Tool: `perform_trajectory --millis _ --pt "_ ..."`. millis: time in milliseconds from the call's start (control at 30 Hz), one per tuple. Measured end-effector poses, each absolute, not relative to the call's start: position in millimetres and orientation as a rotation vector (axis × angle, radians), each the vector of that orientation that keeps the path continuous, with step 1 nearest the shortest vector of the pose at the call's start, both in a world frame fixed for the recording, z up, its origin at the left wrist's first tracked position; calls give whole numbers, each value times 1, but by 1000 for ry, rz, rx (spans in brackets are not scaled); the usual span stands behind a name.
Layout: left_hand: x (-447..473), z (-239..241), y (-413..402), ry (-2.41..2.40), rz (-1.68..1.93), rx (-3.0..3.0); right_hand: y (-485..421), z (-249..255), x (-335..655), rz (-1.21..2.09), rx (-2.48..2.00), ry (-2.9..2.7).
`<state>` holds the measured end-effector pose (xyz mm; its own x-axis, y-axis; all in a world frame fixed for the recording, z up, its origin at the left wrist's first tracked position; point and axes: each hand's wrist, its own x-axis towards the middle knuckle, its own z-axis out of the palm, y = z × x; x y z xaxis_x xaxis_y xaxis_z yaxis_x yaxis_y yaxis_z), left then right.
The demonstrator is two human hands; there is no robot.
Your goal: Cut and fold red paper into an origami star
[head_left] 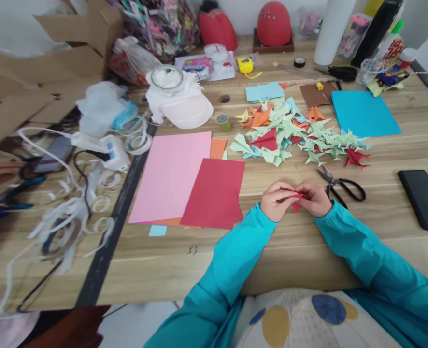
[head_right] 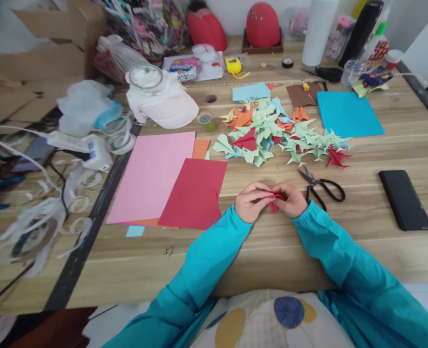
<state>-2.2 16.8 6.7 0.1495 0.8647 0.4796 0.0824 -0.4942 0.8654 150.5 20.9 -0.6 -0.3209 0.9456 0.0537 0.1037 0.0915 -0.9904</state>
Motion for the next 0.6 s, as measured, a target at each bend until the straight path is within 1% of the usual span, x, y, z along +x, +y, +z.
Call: perform_trajectory --millis 600 --pt "0 11 12 898 1410 1709 19 -8 153 1340 -1091 -1632"
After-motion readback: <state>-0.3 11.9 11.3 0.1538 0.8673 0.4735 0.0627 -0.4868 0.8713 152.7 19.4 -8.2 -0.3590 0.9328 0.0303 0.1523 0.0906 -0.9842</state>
